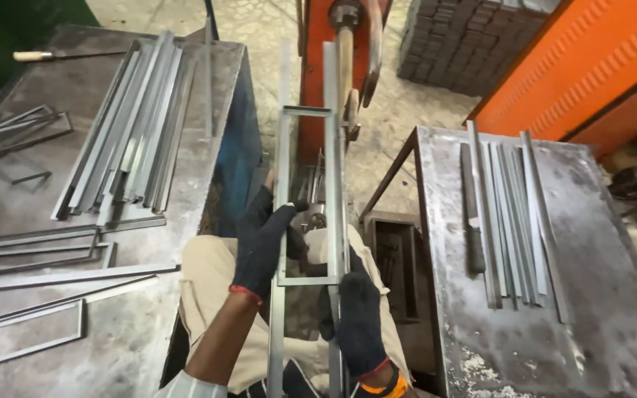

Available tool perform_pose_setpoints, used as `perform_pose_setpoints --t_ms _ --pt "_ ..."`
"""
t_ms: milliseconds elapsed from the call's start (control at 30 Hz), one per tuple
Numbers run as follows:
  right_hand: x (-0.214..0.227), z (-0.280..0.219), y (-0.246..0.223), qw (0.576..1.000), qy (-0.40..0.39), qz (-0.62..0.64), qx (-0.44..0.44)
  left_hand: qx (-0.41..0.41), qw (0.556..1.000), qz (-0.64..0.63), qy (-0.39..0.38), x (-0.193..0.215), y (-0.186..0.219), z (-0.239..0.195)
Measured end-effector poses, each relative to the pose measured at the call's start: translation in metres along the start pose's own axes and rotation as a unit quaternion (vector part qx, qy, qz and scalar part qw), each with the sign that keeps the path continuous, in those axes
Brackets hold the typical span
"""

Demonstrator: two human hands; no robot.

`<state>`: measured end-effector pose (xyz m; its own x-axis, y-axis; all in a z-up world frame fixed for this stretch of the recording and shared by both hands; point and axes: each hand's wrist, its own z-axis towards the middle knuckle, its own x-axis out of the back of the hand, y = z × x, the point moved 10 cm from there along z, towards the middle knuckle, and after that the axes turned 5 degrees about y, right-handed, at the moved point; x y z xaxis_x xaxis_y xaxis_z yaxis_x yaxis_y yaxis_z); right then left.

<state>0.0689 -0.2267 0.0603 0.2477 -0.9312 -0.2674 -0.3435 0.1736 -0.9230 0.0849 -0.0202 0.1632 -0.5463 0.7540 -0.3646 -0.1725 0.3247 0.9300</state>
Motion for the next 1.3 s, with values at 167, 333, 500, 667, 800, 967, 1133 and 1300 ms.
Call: perform_pose_setpoints --t_ms 167,333,500,667,800,967,1133,1300 --pt "-0.008 -0.003 -0.062 0.997 0.065 0.032 0.004 -0.039 0.998 0.027 -0.041 -0.034 -0.004 0.029" --pt "-0.018 0.033 -0.093 0.998 0.039 0.029 0.038 0.001 0.998 0.020 -0.066 -0.050 -0.013 0.069" --pt "-0.013 0.046 -0.086 0.997 0.051 0.011 0.050 0.006 0.996 0.067 -0.051 -0.047 -0.028 0.085" --pt "-0.016 0.043 -0.086 0.998 0.041 -0.005 0.056 0.022 0.998 0.028 -0.055 -0.055 -0.005 0.071" --pt "-0.009 0.043 -0.064 0.998 0.053 0.005 0.042 0.036 0.996 0.071 -0.033 -0.053 -0.006 0.065" --pt "-0.007 0.047 -0.074 0.993 0.004 0.023 0.113 -0.014 0.997 0.064 -0.039 -0.045 -0.022 0.077" --pt "-0.017 0.088 -0.108 0.994 0.008 0.048 0.101 0.018 0.992 0.111 -0.051 -0.068 -0.001 0.113" --pt "-0.036 0.109 -0.178 0.912 0.050 -0.160 0.374 0.010 0.997 0.041 -0.058 -0.073 -0.017 0.166"
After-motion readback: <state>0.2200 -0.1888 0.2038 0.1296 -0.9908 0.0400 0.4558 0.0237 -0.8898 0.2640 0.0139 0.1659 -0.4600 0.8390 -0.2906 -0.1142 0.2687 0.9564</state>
